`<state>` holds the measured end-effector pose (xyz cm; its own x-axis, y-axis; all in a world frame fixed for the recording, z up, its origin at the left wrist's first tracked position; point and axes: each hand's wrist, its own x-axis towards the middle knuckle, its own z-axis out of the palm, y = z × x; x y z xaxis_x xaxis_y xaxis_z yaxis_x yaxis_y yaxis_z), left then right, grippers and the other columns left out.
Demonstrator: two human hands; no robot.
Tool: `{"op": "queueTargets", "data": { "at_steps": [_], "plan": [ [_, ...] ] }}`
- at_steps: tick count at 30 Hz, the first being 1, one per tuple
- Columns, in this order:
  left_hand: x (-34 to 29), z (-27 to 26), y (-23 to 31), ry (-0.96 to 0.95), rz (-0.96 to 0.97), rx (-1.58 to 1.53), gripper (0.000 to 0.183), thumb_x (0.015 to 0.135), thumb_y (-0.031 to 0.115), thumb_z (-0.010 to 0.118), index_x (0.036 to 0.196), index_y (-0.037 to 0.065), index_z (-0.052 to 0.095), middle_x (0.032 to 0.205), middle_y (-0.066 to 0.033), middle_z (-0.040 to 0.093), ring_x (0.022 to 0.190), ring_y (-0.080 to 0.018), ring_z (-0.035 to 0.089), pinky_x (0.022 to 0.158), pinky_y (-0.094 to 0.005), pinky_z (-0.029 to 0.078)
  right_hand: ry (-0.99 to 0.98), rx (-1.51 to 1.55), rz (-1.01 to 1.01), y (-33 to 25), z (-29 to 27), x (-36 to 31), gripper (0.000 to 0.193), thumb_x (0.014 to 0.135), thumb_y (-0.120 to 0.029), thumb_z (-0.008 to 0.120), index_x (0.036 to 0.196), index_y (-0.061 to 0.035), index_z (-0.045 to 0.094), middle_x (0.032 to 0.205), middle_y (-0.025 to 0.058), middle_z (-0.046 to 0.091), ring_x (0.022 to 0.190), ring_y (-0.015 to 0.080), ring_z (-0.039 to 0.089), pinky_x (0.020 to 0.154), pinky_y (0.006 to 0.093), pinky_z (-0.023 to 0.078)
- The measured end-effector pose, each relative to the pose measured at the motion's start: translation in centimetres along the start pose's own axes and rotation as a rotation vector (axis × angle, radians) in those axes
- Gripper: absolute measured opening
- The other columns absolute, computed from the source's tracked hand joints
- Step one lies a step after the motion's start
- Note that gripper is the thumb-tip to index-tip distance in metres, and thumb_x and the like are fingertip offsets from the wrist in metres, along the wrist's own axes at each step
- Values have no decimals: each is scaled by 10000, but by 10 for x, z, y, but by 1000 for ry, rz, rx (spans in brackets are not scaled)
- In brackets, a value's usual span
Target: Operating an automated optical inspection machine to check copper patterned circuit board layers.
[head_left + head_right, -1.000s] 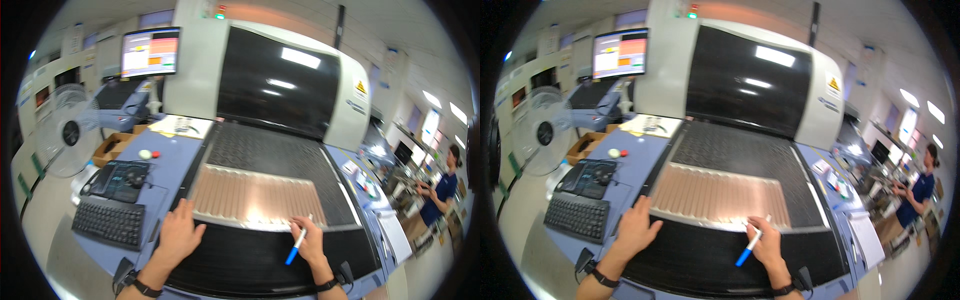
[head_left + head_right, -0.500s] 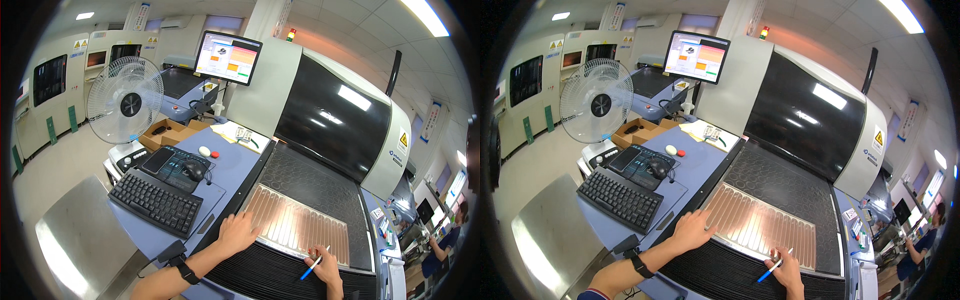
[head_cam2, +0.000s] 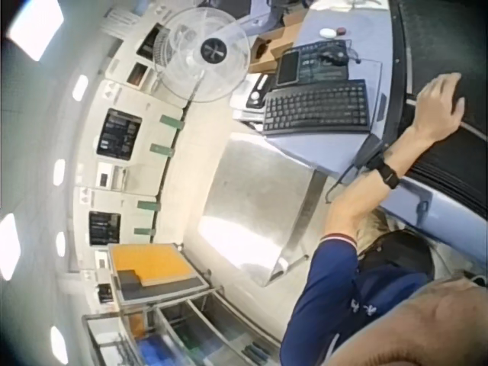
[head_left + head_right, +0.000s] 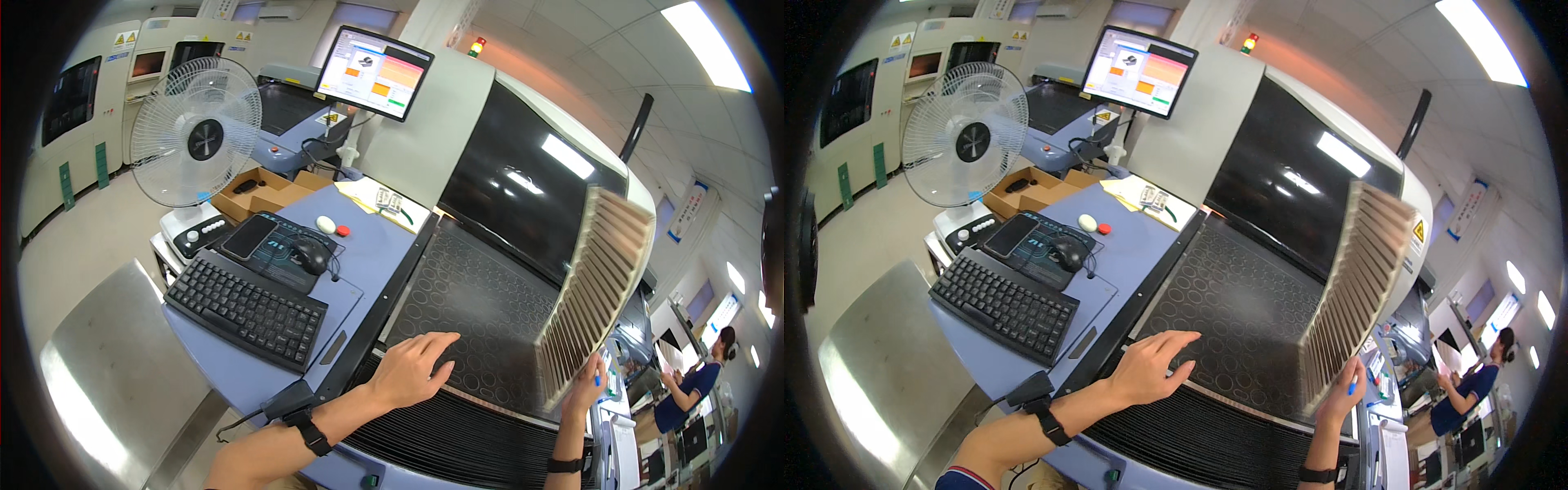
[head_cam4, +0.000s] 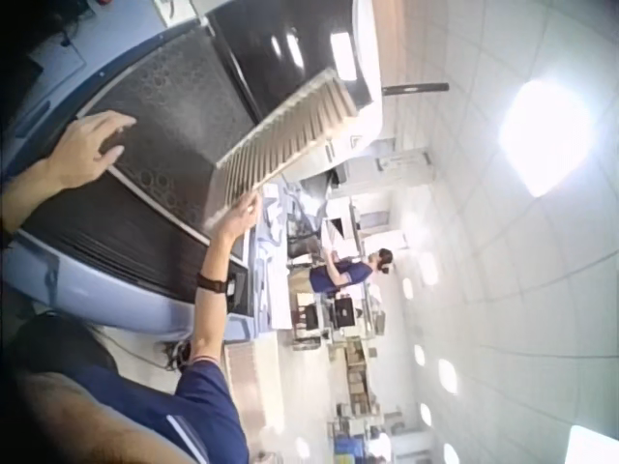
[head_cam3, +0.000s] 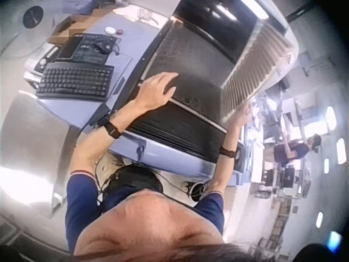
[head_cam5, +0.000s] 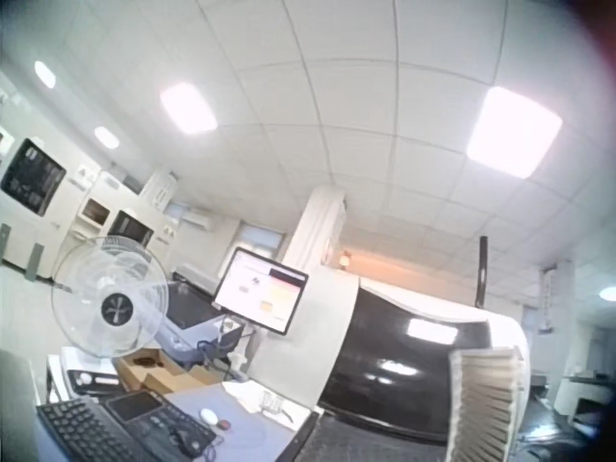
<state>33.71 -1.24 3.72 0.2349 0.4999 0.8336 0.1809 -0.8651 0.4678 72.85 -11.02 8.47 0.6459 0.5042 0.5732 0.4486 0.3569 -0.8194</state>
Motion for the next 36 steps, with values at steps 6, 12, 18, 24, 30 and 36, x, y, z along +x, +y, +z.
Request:
{"op": "queueTargets", "data": {
  "at_steps": [6,12,18,24,30,36],
  "plan": [
    [-5,-1,2,-134,-25,25,462,875,170,719,1291,10,596,1186,-171,683,1043,-331,689,903,-408,564,-97,691,471,-2,32,-45,369,1092,-277,432,1244,22,586,1125,157,699,1024,278,684,894,411,567],
    [-11,3,-9,-333,-187,115,503,908,247,693,1336,14,567,1256,-186,648,1118,-362,647,946,-444,537,-464,238,801,-45,44,-112,377,1059,-224,481,1308,51,555,1061,254,725,1054,418,700,942,521,571],
    [-15,4,-12,-403,-243,227,497,917,248,678,1330,6,546,1327,-178,605,1216,-349,591,1020,-462,485,-695,-1013,-305,41,33,-96,463,994,-257,604,1371,2,533,1219,325,642,1205,515,571,1093,587,384],
    [-20,4,-24,-580,-248,446,685,958,391,651,1444,-49,452,1473,-271,472,1416,-425,410,1172,-506,339,-714,-888,-52,-2,27,-93,437,980,-277,628,1296,20,569,1064,277,696,1031,500,652,1159,627,278],
    [-15,1,-31,-742,-237,552,740,1004,486,558,1491,-50,405,1558,-272,390,1486,-405,326,1221,-508,253,-686,-839,-99,6,26,-98,436,968,-260,645,1292,20,564,1236,342,615,1248,487,544,1162,641,263],
    [3,-11,-1,-777,-359,552,642,968,438,629,1374,-45,514,1292,-268,633,1249,-390,597,1178,-529,319,-855,-811,105,-31,30,-93,393,992,-285,613,1221,34,586,1189,322,653,1168,502,596,1154,559,329]
  ]
}}
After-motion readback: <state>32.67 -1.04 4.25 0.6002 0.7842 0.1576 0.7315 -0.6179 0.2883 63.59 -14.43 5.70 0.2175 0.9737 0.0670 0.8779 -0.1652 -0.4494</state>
